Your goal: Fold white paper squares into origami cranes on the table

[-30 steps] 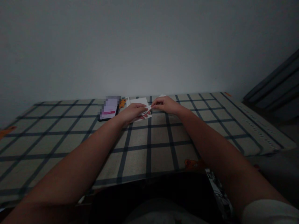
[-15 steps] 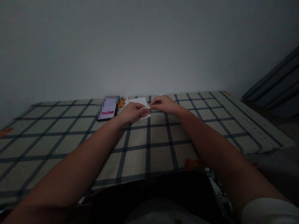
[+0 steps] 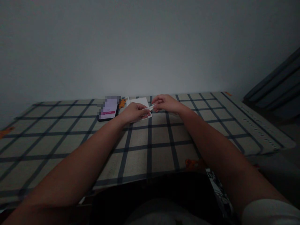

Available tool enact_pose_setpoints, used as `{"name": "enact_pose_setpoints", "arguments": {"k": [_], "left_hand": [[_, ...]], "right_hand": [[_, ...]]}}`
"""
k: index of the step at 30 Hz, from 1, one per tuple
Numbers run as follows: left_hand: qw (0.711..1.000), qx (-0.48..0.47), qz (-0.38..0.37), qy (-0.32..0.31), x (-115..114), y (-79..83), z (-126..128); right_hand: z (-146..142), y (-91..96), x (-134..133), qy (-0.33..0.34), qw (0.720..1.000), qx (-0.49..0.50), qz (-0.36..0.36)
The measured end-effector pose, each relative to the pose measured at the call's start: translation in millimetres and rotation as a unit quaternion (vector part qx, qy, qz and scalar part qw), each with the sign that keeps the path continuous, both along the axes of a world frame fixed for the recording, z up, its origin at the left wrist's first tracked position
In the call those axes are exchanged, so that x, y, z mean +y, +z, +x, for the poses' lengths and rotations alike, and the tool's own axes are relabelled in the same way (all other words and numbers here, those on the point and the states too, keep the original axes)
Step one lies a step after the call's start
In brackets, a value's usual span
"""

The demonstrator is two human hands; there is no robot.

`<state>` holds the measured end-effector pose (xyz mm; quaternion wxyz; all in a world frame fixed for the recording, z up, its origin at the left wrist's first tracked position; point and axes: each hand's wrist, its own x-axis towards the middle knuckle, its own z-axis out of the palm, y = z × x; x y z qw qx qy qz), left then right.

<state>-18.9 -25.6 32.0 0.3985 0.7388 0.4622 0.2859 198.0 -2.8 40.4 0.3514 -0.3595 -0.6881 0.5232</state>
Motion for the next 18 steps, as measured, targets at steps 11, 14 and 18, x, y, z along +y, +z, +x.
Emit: {"name": "enact_pose_setpoints", "arguments": {"k": [11, 14, 18], "left_hand": [[0.991, -0.086, -0.087, 0.055, -8, 4.3, 7], [0.994, -0.066, -0.057, 0.069, -6, 0.9, 7], [0.994, -0.063, 0.001, 0.093, 2, -4.4, 4]], "right_hand": [[0, -2.8, 3, -0.02, 0.999, 0.04, -0.011], [-1, -1.5, 3, -0.034, 0.999, 0.034, 0.021], [-10, -5.0, 3, -0.09, 0.989, 0.093, 0.064]]}}
